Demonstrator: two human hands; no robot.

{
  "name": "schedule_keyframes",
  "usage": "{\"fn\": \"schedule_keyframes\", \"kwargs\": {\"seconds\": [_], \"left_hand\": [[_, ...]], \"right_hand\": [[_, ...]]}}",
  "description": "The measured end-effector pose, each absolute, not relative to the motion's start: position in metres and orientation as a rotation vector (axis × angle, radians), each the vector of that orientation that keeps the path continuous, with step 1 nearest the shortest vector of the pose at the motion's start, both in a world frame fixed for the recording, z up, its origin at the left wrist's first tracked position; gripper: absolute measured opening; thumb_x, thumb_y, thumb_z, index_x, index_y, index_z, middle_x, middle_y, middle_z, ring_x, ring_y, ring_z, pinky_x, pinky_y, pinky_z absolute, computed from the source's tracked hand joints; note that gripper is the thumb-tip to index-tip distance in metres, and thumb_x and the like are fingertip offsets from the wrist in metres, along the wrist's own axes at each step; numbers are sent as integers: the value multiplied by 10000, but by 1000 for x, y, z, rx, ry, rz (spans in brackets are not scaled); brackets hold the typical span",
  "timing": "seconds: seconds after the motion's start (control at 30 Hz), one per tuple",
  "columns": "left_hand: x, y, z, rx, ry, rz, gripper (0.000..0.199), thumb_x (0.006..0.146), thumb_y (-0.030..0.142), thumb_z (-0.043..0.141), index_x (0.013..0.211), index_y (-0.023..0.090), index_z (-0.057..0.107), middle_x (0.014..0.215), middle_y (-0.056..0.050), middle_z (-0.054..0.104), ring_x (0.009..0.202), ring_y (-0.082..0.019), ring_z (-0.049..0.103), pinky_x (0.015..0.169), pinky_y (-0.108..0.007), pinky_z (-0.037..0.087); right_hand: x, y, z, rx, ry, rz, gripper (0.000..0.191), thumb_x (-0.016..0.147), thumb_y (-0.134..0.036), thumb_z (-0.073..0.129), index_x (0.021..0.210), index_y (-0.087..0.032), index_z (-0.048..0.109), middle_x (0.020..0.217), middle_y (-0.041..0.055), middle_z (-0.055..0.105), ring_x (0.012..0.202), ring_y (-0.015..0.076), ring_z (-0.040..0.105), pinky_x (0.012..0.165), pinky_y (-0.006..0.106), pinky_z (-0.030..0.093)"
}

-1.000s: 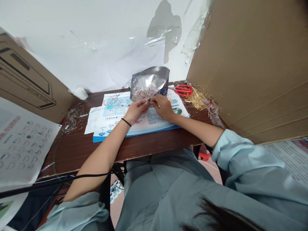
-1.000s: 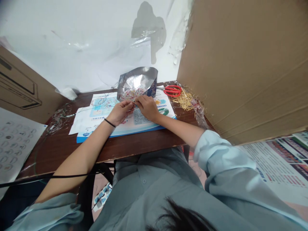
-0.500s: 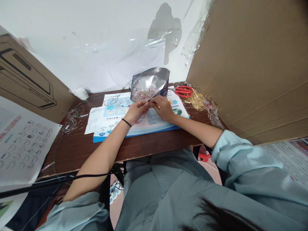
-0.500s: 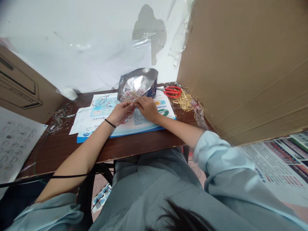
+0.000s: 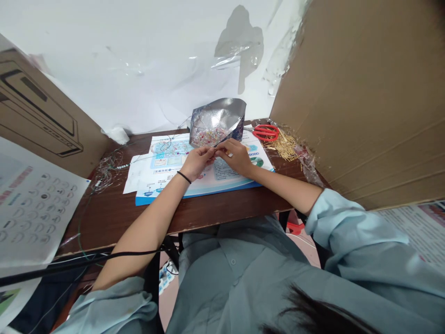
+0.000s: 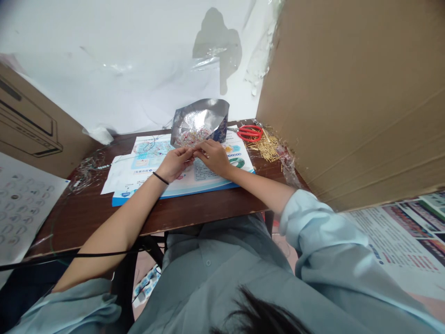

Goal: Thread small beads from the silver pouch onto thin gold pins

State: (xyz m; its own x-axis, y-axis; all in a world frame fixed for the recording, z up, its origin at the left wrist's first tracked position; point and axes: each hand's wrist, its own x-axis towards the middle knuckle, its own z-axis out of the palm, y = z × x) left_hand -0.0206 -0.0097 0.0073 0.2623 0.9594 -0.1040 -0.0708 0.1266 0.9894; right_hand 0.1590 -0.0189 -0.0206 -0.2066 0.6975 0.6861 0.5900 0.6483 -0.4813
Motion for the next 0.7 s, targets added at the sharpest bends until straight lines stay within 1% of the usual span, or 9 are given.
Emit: {"fn": "schedule_keyframes", "kwargs": {"seconds": [0.07, 0.17, 0.23, 0.3, 0.37, 0.43, 0.53, 0.6, 0.7], "left_hand": [[-21, -10, 7, 1218, 1062, 970, 279, 816, 393, 860, 786, 151, 726, 727, -23, 670, 650, -98, 582, 605, -206, 455], [-21, -15, 11, 1308, 1175, 927, 273, 880, 417, 785, 808, 163, 713, 720, -20, 642, 559, -96, 515, 465, -199, 322], [-20, -20, 15, 1355, 1239, 896, 257, 918, 410, 733, 830, 171, 701, 725, -15, 626, 514, -92, 471, 416, -198, 240], [-19, -25, 19, 1390, 1266, 888, 247, 942, 392, 698, 827, 174, 681, 717, -9, 605, 497, -91, 451, 400, -195, 213], [-17, -27, 21, 1401, 1251, 922, 254, 943, 378, 703, 799, 176, 654, 708, -5, 587, 522, -93, 468, 415, -188, 261], [-16, -26, 23, 1371, 1212, 998, 282, 922, 367, 743, 755, 175, 622, 704, -3, 578, 579, -98, 505, 469, -190, 357], [-19, -20, 28, 1233, 1134, 1138, 320, 892, 333, 783, 703, 178, 576, 719, 0, 578, 653, -102, 539, 599, -218, 481], [-23, -15, 32, 1094, 1078, 1202, 309, 884, 293, 780, 699, 186, 557, 738, -1, 596, 690, -111, 573, 689, -244, 532], [-31, -9, 39, 915, 981, 1255, 245, 881, 229, 751, 738, 197, 554, 790, -22, 661, 800, -145, 659, 828, -287, 583]], "right_hand": [[159, -20, -20, -1003, -1907, 156, 131, 1005, -296, 642, 1022, -221, 749, 949, 57, 726, 900, 226, 640, 865, 375, 507], [159, -21, -20, -1015, -1911, 163, 121, 1005, -264, 636, 1013, -224, 750, 924, 48, 720, 875, 212, 635, 848, 363, 506], [158, -21, -19, -1023, -1907, 166, 122, 1004, -250, 627, 991, -225, 746, 914, 43, 721, 846, 199, 626, 833, 352, 503], [158, -22, -18, -1025, -1900, 171, 120, 1000, -246, 622, 964, -223, 734, 905, 40, 723, 813, 189, 618, 821, 345, 500], [157, -23, -17, -1036, -1896, 175, 126, 1000, -260, 612, 939, -219, 715, 892, 39, 717, 793, 186, 613, 813, 344, 498], [157, -24, -15, -1051, -1886, 180, 142, 1005, -281, 594, 923, -217, 691, 882, 42, 707, 786, 187, 610, 808, 347, 498], [156, -24, -13, -1065, -1851, 200, 140, 1001, -294, 569, 917, -220, 653, 880, 42, 695, 771, 186, 597, 796, 352, 503], [156, -24, -13, -1078, -1825, 208, 123, 991, -297, 565, 915, -225, 630, 881, 41, 691, 765, 183, 586, 798, 353, 507], [157, -22, -12, -1096, -1782, 199, 101, 976, -301, 563, 910, -235, 602, 881, 39, 688, 781, 183, 584, 811, 352, 509]]}}
